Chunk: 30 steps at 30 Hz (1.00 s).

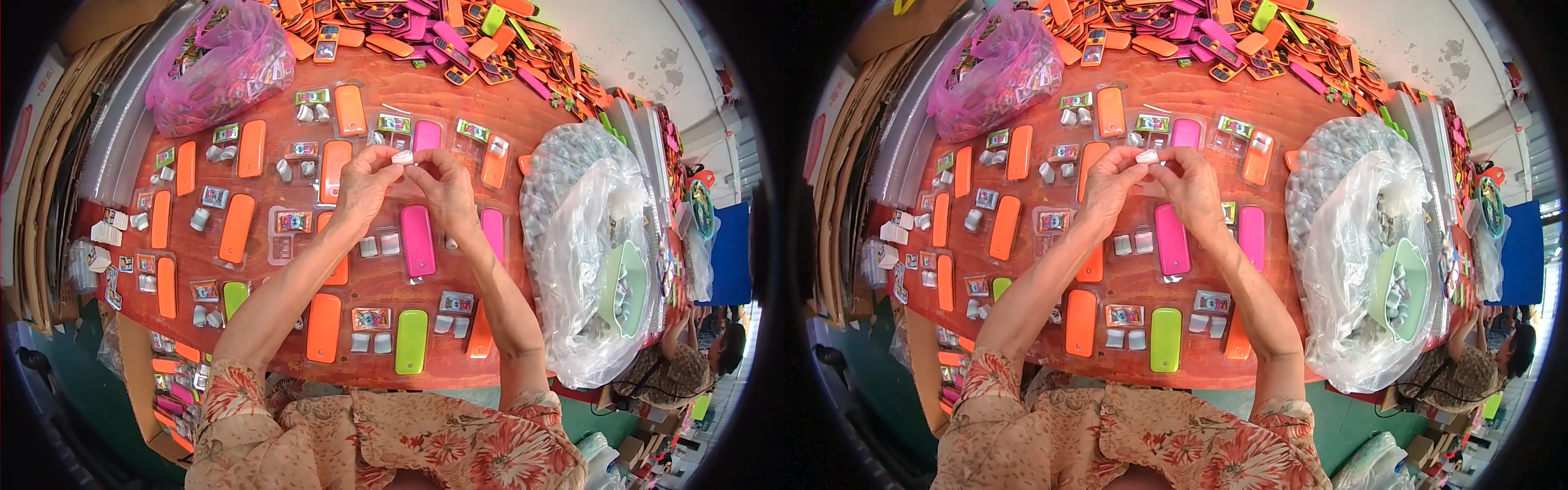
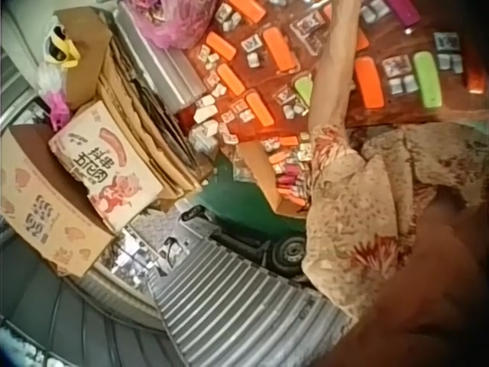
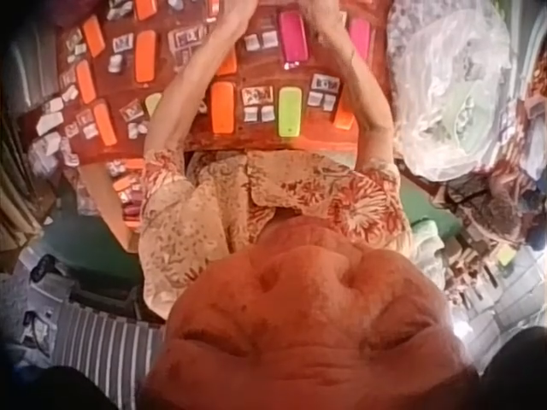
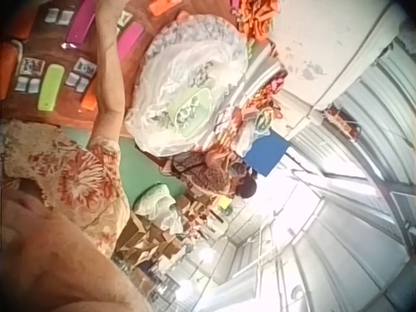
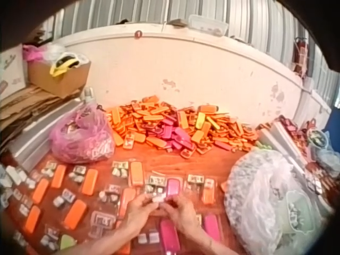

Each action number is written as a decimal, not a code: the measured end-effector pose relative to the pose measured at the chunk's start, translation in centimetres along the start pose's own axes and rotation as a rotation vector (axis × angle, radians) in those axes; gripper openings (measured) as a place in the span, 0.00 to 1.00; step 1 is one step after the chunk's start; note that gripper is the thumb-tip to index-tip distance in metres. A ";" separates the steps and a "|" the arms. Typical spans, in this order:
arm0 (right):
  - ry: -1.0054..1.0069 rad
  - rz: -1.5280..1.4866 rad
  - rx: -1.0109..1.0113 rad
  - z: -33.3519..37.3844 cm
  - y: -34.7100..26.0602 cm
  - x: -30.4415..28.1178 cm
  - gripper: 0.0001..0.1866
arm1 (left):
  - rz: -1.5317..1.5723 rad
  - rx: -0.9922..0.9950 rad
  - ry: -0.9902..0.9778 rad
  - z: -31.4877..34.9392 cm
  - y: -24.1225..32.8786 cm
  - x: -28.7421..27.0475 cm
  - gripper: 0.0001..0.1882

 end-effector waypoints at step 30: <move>-0.124 0.860 0.168 -9.0 5.5 -0.1 0.14 | -1.546 0.652 0.148 -4.2 2.1 -2.1 0.09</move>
Point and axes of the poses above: each hand's wrist, its own z-axis away from the middle knuckle, its own x-axis out of the palm, y = z × x, the point moved 5 cm from there along -z, towards the middle knuckle, and after that the axes turned 2 degrees about -y, right-handed, at the moved point
